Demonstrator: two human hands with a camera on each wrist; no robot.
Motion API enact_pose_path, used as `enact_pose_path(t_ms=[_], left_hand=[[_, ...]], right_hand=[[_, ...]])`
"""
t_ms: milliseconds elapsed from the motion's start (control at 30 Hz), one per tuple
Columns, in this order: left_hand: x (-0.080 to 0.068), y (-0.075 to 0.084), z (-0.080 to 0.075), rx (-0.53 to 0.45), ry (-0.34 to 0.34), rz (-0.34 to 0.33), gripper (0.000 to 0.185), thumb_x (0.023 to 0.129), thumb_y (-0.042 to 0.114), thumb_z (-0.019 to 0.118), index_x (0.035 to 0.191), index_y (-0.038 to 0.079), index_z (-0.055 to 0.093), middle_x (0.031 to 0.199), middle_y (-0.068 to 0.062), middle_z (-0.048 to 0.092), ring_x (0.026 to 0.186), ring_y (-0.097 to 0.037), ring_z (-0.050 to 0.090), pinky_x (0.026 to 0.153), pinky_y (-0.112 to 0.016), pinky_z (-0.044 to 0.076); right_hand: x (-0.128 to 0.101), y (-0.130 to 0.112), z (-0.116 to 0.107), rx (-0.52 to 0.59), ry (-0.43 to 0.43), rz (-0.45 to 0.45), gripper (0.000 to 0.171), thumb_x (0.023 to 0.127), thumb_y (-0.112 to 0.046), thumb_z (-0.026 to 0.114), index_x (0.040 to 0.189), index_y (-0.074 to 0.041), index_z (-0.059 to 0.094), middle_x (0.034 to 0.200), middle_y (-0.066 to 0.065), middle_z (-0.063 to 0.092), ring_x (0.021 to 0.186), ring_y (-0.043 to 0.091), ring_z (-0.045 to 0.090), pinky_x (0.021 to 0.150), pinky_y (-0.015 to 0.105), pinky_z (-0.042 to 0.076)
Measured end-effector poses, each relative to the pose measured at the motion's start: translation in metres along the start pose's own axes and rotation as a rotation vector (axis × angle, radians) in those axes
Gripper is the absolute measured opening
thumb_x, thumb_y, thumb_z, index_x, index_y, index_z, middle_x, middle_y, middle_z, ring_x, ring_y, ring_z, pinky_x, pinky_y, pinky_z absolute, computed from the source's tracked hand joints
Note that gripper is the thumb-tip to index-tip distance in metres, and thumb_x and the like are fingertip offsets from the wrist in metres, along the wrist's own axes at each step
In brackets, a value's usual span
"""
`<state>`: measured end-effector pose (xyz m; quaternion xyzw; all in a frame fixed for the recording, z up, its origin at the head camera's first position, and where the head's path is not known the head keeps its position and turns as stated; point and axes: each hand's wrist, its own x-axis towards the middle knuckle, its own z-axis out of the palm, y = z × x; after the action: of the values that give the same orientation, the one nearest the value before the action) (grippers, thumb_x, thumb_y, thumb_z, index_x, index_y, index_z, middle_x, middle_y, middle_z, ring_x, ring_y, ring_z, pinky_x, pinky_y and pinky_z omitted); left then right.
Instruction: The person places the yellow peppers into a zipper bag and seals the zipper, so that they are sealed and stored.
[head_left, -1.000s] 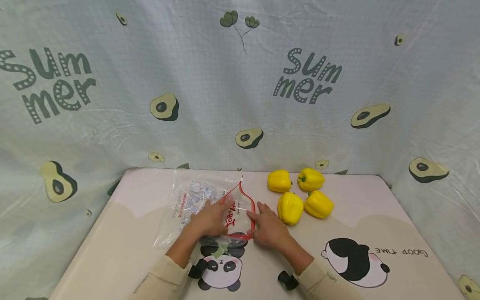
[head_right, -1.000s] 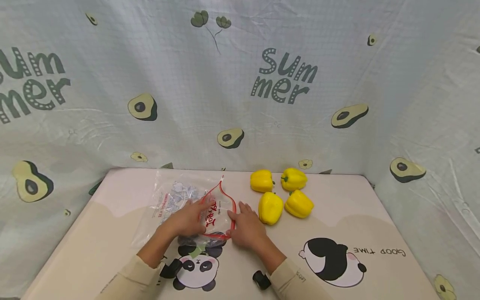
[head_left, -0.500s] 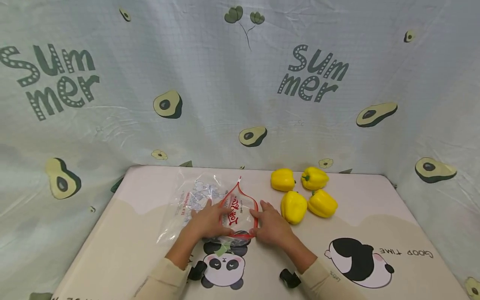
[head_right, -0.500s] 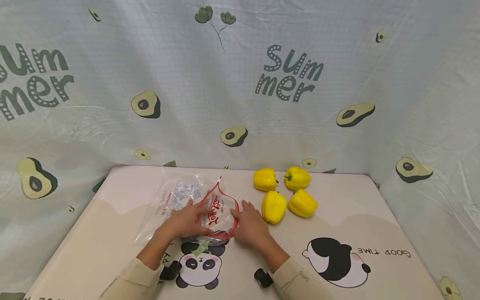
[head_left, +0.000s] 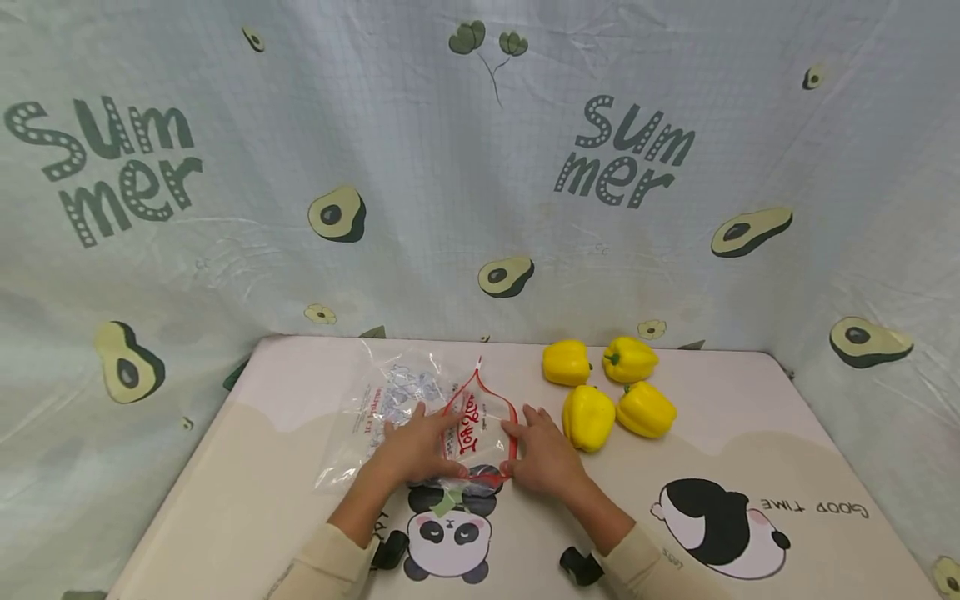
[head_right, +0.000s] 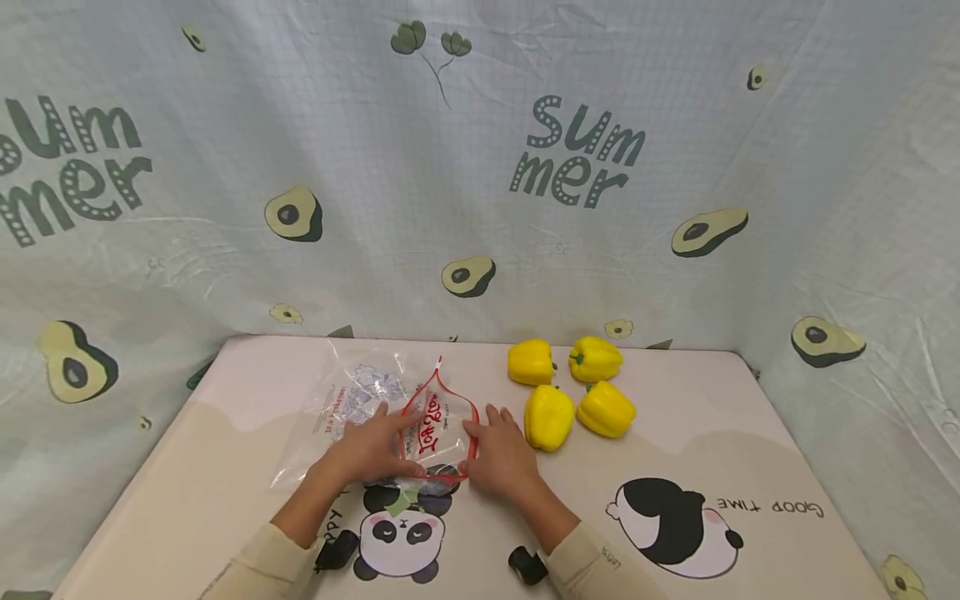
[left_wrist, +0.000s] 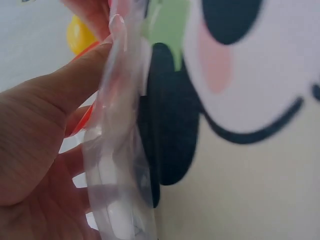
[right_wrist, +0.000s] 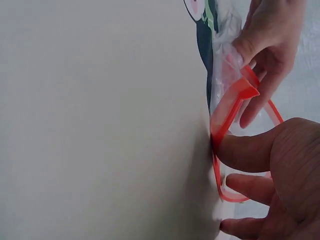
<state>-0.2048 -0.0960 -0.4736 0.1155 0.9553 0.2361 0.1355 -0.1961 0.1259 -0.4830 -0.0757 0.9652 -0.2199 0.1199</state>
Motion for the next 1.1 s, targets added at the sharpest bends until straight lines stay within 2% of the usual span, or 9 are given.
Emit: enact_pose_path(t_ms=[167,333,567,733,933,1100], left_hand=[[0.001,0.001,0.003,0.036,0.010,0.005,0.091,0.072,0.045,0.093,0.152,0.022,0.056,0.157,-0.011,0.056,0.156,-0.052,0.027,0.112,-0.090,0.012],[0.005,0.001,0.007,0.051,0.021,0.005,0.090,0.073,0.045,0.093,0.151,0.023,0.056,0.156,-0.011,0.056,0.156,-0.051,0.028,0.110,-0.091,0.014],[0.007,0.004,0.010,0.034,0.024,-0.009,0.089,0.073,0.044,0.093,0.151,0.023,0.056,0.157,-0.013,0.055,0.157,-0.051,0.027,0.110,-0.092,0.012],[0.005,0.006,0.009,0.021,0.015,-0.026,0.091,0.072,0.042,0.094,0.152,0.022,0.055,0.157,-0.014,0.055,0.158,-0.051,0.025,0.112,-0.091,0.010],[0.005,0.006,0.010,0.017,0.021,-0.042,0.092,0.072,0.040,0.094,0.153,0.023,0.054,0.158,-0.013,0.054,0.158,-0.051,0.024,0.112,-0.090,0.009],[0.006,0.008,0.010,0.002,0.037,-0.048,0.093,0.070,0.039,0.095,0.153,0.022,0.055,0.157,-0.014,0.055,0.158,-0.052,0.024,0.113,-0.090,0.009]], right_hand=[[-0.001,0.001,0.001,-0.008,0.025,0.010,0.069,0.082,-0.032,0.087,0.145,-0.016,0.064,0.163,0.018,0.045,0.156,0.042,0.034,0.123,0.063,0.035],[-0.005,0.002,0.000,0.007,0.089,-0.027,0.070,0.081,-0.034,0.088,0.144,-0.015,0.064,0.163,0.014,0.047,0.158,0.040,0.032,0.125,0.062,0.034],[-0.018,0.002,-0.008,0.062,0.291,-0.075,0.064,0.086,-0.030,0.085,0.144,-0.012,0.063,0.159,0.008,0.053,0.158,0.034,0.035,0.123,0.059,0.037],[-0.026,0.008,-0.013,0.136,0.464,-0.034,0.063,0.086,-0.025,0.086,0.143,-0.009,0.064,0.160,0.009,0.053,0.159,0.032,0.033,0.122,0.057,0.039],[-0.034,0.023,-0.013,0.219,0.570,-0.020,0.066,0.087,-0.021,0.085,0.146,-0.005,0.059,0.166,0.010,0.044,0.163,0.033,0.021,0.125,0.058,0.033],[-0.039,0.034,-0.014,0.246,0.653,0.014,0.070,0.088,-0.020,0.084,0.149,-0.004,0.053,0.166,0.014,0.041,0.164,0.034,0.019,0.126,0.062,0.029]])
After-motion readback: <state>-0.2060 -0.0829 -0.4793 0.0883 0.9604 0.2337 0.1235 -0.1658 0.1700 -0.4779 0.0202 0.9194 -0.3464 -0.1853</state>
